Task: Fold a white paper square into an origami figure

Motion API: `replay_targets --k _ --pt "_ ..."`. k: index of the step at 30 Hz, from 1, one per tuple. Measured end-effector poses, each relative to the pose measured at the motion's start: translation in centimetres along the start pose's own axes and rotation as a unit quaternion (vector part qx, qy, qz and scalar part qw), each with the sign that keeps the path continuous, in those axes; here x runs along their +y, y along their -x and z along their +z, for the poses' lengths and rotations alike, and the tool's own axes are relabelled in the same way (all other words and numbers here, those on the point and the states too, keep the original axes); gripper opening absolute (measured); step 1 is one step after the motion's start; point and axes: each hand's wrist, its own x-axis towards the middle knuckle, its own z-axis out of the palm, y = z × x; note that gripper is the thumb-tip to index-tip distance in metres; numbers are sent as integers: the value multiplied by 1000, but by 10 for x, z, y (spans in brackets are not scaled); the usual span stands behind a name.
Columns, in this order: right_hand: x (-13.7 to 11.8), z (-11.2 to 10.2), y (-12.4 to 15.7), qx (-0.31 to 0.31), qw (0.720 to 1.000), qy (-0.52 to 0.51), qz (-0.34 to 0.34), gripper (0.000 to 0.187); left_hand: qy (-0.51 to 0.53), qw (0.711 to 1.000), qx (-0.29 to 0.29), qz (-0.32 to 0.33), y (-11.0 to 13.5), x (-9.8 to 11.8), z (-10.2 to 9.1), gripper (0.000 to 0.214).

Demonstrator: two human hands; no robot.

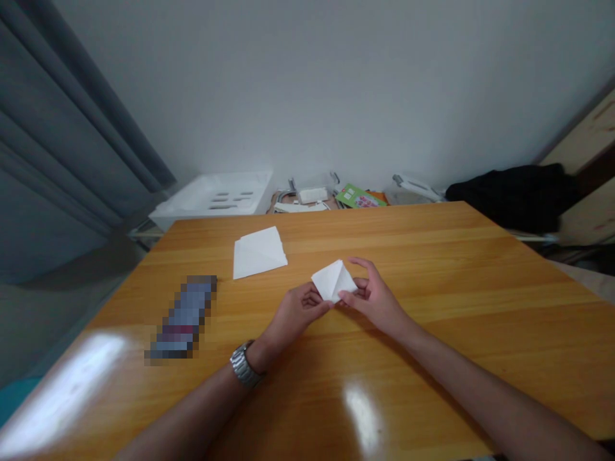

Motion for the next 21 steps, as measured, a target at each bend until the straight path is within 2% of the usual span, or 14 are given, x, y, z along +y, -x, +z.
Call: replay_targets --k 15,21 --pt "5 -1 -1 -29 999 -14 27 51 8 999 -43 -9 1 2 -2 36" --pt "2 -5 -2 -11 1000 -7 15 38 17 996 -81 -19 2 -3 -1 36"
